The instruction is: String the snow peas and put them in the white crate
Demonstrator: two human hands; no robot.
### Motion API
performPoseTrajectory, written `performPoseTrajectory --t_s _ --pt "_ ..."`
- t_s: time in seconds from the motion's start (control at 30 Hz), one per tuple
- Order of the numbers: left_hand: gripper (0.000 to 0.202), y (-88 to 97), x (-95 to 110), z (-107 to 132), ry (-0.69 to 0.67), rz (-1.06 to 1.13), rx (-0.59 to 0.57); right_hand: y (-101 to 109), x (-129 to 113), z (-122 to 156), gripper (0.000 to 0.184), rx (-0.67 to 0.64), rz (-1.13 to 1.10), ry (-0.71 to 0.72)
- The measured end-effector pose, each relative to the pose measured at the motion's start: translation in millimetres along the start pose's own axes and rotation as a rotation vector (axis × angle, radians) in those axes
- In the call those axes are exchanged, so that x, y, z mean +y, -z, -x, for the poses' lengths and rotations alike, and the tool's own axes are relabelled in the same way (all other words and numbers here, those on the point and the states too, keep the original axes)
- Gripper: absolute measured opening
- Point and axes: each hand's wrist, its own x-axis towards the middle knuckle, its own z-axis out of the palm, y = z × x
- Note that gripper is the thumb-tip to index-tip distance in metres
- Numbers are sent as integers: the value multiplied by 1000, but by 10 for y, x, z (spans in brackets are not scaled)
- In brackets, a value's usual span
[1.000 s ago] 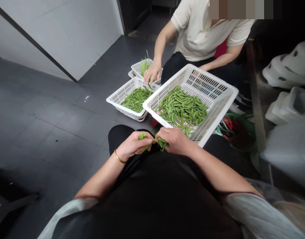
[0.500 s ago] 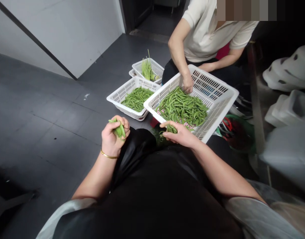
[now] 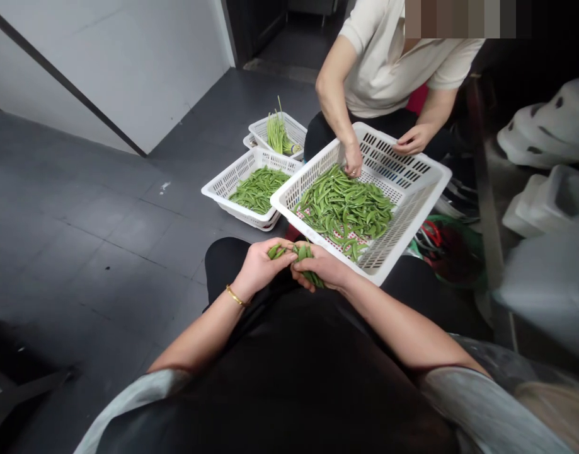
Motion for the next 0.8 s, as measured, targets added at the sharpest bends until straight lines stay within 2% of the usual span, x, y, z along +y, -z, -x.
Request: performPoseTrajectory --t_s 0.1,0.2,0.3,0.37,0.43,0.5,0.57,0.67,0.8 --pt "19 15 -43 -2 -47 -83 26 14 46 -6 26 21 -14 42" --pt "10 22 -55 26 -142 -137 79 31 57 -9 31 -32 -39 23" --pt "11 61 -52 35 -63 66 154 70 32 6 35 -50 -57 30" --pt "16 111 -55 22 36 278 198 106 10 38 29 15 -25 78" --pt "19 165 -60 3 89 439 204 135 -11 91 21 160 106 184" --pt "20 207 -64 -7 105 511 178 145 -29 156 18 332 367 353" --pt "20 226 -64 -6 116 535 146 132 -46 211 14 440 668 536" --pt "20 204 -63 5 141 577 116 86 -62 239 7 455 933 745" --pt "21 97 -84 19 236 694 46 25 -59 195 10 486 947 777"
